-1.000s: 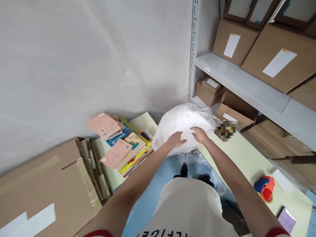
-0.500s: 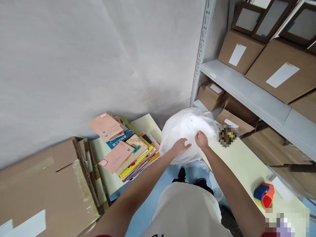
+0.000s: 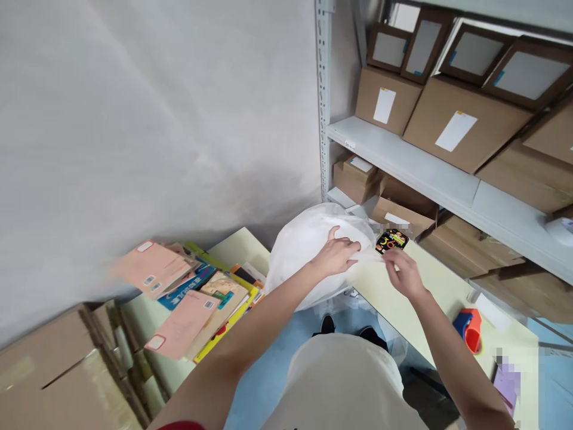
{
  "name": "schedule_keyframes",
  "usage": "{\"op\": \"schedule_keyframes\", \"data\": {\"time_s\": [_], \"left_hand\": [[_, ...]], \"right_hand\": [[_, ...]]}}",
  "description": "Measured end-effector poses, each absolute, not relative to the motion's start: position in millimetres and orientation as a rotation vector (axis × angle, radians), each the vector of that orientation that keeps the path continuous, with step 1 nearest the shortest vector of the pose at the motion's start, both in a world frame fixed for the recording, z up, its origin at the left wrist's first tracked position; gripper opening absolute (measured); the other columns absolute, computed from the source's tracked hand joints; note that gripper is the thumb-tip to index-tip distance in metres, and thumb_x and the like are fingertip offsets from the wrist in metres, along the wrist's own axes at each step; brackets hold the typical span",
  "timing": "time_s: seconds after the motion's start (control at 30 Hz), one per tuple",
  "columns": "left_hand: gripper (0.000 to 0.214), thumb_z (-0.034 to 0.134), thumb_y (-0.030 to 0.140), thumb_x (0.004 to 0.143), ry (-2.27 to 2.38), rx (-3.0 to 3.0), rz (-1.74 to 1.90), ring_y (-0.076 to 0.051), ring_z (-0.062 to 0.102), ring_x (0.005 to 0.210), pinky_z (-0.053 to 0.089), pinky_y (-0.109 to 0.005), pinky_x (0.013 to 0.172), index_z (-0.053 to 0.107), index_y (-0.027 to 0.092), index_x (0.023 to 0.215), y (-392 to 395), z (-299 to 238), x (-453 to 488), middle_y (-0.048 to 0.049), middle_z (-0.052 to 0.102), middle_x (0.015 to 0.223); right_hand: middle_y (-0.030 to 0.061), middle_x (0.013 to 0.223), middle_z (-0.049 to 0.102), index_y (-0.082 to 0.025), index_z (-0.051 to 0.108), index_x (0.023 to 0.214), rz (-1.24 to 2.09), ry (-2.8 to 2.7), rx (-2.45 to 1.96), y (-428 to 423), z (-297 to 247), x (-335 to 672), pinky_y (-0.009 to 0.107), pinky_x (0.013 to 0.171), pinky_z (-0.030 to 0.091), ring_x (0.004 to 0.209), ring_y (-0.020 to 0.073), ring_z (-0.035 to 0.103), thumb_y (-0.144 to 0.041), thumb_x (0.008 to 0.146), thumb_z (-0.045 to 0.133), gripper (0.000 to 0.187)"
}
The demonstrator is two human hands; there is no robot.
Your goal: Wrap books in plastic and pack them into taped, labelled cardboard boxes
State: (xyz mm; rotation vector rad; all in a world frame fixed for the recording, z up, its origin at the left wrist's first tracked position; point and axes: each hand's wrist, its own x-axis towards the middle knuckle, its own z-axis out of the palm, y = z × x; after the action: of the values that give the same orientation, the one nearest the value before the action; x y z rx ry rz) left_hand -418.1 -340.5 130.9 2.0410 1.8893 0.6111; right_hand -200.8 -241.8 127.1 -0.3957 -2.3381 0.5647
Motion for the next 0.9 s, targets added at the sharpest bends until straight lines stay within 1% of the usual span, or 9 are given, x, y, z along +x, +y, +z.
{"op": "schedule_keyframes", "data": {"time_s": [0.1, 0.23, 0.37, 0.5, 0.57, 0.67, 0.7, 0.77, 0.9], "left_hand": [[0.012, 0.069, 0.029, 0.078, 1.852, 2.066, 0.601, -0.028, 0.064, 0.102, 0.004, -0.056, 0.116, 0.067, 0.023, 0.089, -323.5, 146.4, -408.5, -0.0043, 0.07, 0.089], [0.018, 0.071, 0.031, 0.074, 1.69, 2.046, 0.565, -0.028, 0.063, 0.108, 0.012, -0.053, 0.117, 0.067, 0.022, 0.09, -295.5, 167.8, -391.1, -0.0023, 0.07, 0.1], [0.07, 0.084, 0.037, 0.057, 1.526, 2.005, 0.5, -0.032, 0.062, 0.113, 0.033, -0.044, 0.11, 0.059, 0.025, 0.121, -263.4, 166.3, -369.2, -0.0061, 0.069, 0.119], [0.099, 0.09, 0.037, 0.047, 1.636, 1.991, 0.282, -0.04, 0.061, 0.118, 0.029, -0.053, 0.112, 0.05, 0.027, 0.137, -230.9, 135.1, -349.1, -0.0136, 0.067, 0.128], [0.117, 0.092, 0.039, 0.041, 1.789, 1.947, 0.247, -0.046, 0.046, 0.134, 0.023, -0.058, 0.114, 0.041, 0.025, 0.146, -219.4, 119.1, -336.4, -0.0203, 0.054, 0.144], [0.145, 0.094, 0.044, 0.033, 2.002, 1.896, 0.341, -0.054, 0.001, 0.149, 0.011, -0.065, 0.116, 0.022, 0.019, 0.156, -215.7, 106.2, -305.5, -0.0261, 0.013, 0.164], [0.144, 0.094, 0.042, 0.037, 2.025, 1.906, 0.374, -0.053, -0.008, 0.148, 0.007, -0.067, 0.115, 0.017, 0.018, 0.157, -218.5, 104.9, -291.6, -0.0254, 0.003, 0.165], [0.129, 0.087, 0.033, 0.054, 1.968, 1.975, 0.415, -0.05, -0.013, 0.149, 0.004, -0.068, 0.115, 0.012, 0.019, 0.159, -228.9, 104.0, -260.1, -0.0221, -0.004, 0.166], [0.089, 0.064, 0.019, 0.076, 1.617, 2.161, 0.443, -0.041, 0.007, 0.153, 0.002, -0.061, 0.12, 0.027, 0.023, 0.157, -252.6, 91.2, -197.8, -0.0148, 0.01, 0.167]], "right_hand": [[0.006, 0.086, 0.065, -0.025, 0.057, 0.093, 0.598, -2.044, -0.648, -230.6, 141.5, -162.0, 0.037, 0.069, 0.054, 0.079, 0.0207, 0.065, -0.037, 0.097, 0.048, 0.015], [-0.0029, 0.078, 0.051, -0.025, 0.048, 0.106, 0.679, -1.553, -0.904, -208.7, 147.5, -118.9, 0.026, 0.057, 0.044, 0.062, 0.0125, 0.053, -0.05, 0.09, 0.058, 0.031], [-0.006, 0.075, 0.043, -0.025, 0.045, 0.112, 0.645, -1.292, -1.029, -187.0, 137.2, -76.9, 0.023, 0.058, 0.04, 0.059, 0.01, 0.046, -0.049, 0.088, 0.058, 0.037], [-0.0077, 0.072, 0.044, -0.024, 0.046, 0.112, 0.692, -1.181, -1.217, -170.9, 104.1, -25.7, 0.023, 0.049, 0.035, 0.049, 0.0085, 0.039, -0.046, 0.086, 0.058, 0.036], [-0.0067, 0.074, 0.048, -0.023, 0.05, 0.11, 0.752, -1.205, -1.361, -166.9, 80.8, -1.5, 0.023, 0.044, 0.033, 0.043, 0.0074, 0.037, -0.046, 0.085, 0.059, 0.035], [-0.0022, 0.081, 0.057, -0.022, 0.052, 0.108, 0.674, -1.254, -1.544, -167.2, 44.1, 24.0, 0.026, 0.048, 0.038, 0.046, 0.0094, 0.046, -0.044, 0.084, 0.057, 0.033], [-0.0002, 0.083, 0.06, -0.022, 0.052, 0.109, 0.621, -1.276, -1.592, -168.6, 32.4, 29.2, 0.027, 0.052, 0.041, 0.05, 0.0113, 0.05, -0.043, 0.085, 0.054, 0.032], [0.0045, 0.086, 0.063, -0.021, 0.053, 0.109, 0.544, -1.323, -1.671, -172.3, 10.6, 35.4, 0.031, 0.059, 0.045, 0.059, 0.0162, 0.057, -0.042, 0.087, 0.05, 0.031], [0.0122, 0.094, 0.066, -0.018, 0.054, 0.111, 0.492, -1.402, -1.752, -177.7, -28.4, 39.7, 0.038, 0.07, 0.049, 0.078, 0.0246, 0.064, -0.042, 0.09, 0.044, 0.033]]}}
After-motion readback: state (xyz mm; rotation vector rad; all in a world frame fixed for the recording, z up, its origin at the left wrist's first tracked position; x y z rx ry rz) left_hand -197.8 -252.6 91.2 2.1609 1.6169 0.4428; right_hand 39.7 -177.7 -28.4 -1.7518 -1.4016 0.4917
